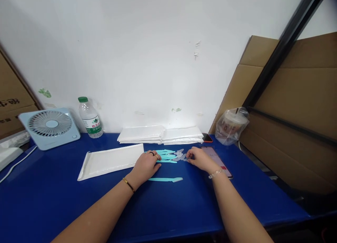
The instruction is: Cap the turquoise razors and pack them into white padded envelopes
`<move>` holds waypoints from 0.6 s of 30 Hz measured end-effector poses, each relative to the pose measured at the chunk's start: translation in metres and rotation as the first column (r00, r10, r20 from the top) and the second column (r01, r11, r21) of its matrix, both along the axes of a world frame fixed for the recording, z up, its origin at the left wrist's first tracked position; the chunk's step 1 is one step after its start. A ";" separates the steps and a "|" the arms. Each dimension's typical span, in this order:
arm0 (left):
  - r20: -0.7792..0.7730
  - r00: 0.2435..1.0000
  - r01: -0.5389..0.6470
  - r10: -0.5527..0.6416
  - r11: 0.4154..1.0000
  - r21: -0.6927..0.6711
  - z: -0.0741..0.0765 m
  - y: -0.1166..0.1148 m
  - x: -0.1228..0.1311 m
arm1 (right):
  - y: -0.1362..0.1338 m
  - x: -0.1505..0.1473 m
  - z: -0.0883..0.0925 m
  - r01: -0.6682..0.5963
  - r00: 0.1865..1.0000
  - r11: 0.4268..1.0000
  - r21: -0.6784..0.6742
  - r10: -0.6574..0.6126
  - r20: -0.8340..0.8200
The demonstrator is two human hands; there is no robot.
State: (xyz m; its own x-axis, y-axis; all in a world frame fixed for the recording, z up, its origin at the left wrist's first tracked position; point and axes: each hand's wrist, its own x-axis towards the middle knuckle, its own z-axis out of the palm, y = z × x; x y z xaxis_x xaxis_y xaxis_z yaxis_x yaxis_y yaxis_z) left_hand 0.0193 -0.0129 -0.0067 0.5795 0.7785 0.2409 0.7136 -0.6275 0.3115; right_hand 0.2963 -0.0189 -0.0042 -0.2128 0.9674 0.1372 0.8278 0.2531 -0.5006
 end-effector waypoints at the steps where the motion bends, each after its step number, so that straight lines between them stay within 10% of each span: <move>1: -0.017 1.000 -0.009 0.009 1.000 -0.002 -0.001 0.002 0.000 | -0.001 -0.001 0.000 -0.010 1.000 1.000 -0.007 0.010 0.017; 18: 0.051 0.997 -0.048 0.054 0.992 -0.115 0.004 0.003 0.002 | -0.006 -0.018 0.007 -0.247 0.931 0.937 -0.246 0.158 -0.330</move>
State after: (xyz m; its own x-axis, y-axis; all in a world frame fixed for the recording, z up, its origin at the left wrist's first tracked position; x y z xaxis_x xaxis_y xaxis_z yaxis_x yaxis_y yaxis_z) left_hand 0.0218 -0.0097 -0.0027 0.5270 0.8309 0.1784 0.7241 -0.5489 0.4176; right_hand 0.2781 -0.0251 0.0023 -0.3996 0.9157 -0.0429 0.5725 0.2127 -0.7918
